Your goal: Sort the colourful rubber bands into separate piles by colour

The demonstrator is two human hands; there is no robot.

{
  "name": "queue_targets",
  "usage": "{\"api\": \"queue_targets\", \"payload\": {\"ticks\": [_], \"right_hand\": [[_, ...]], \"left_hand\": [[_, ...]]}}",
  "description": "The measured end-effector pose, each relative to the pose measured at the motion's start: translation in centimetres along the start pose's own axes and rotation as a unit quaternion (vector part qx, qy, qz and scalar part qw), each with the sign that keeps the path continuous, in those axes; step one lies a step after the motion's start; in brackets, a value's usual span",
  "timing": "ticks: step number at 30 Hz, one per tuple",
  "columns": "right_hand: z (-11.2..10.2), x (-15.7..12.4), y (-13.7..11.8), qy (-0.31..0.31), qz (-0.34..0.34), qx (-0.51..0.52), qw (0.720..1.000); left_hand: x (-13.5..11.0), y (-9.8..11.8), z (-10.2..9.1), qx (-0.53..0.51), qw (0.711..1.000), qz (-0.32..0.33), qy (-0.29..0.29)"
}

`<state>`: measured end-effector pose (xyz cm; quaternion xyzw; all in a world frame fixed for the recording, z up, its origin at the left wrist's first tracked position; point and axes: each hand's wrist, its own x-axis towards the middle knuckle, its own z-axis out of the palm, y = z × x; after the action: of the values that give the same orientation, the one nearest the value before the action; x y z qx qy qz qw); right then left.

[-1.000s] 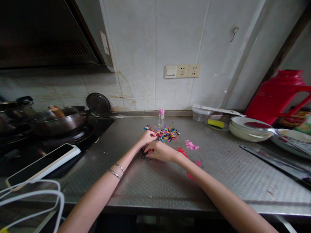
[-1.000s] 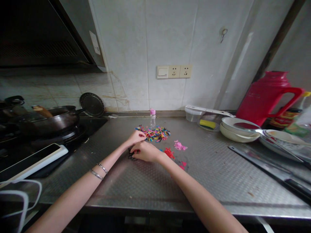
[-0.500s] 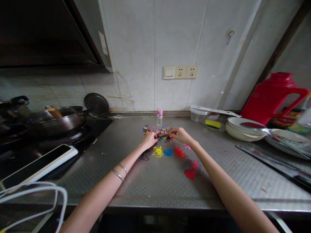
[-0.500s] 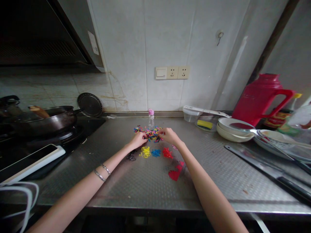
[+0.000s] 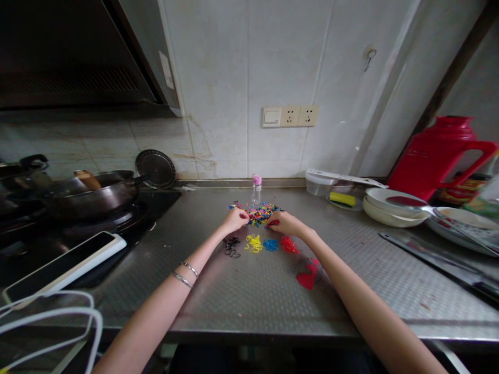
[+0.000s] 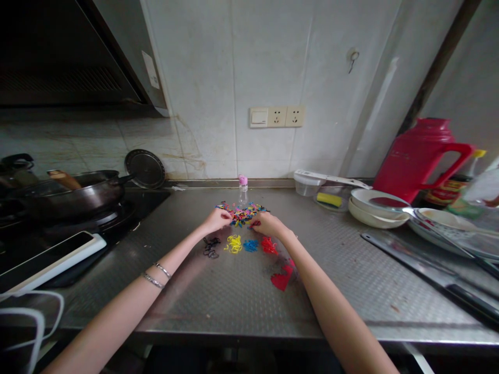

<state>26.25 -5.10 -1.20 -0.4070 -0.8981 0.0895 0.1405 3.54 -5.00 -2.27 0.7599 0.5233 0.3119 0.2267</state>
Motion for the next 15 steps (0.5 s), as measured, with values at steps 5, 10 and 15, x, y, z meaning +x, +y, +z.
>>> {"api": "queue_targets", "payload": {"ticks": [5, 10, 15], "right_hand": [[0.2, 0.2, 0.1, -0.002, 0.000, 0.011, 1.000], [0.5, 0.4, 0.2, 0.003, 0.000, 0.021, 1.000], [0.6, 0.4, 0.3, 0.015, -0.011, 0.019, 1.000]], "left_hand": [[-0.6, 1.6, -1.6, -0.085, 0.995, -0.031, -0.051], [-1.2, 2.1, -4.3, -0.089, 0.984, -0.044, -0.150], [-1.5, 0.3, -7.1, -0.046, 0.972, -0.057, -0.223]]}}
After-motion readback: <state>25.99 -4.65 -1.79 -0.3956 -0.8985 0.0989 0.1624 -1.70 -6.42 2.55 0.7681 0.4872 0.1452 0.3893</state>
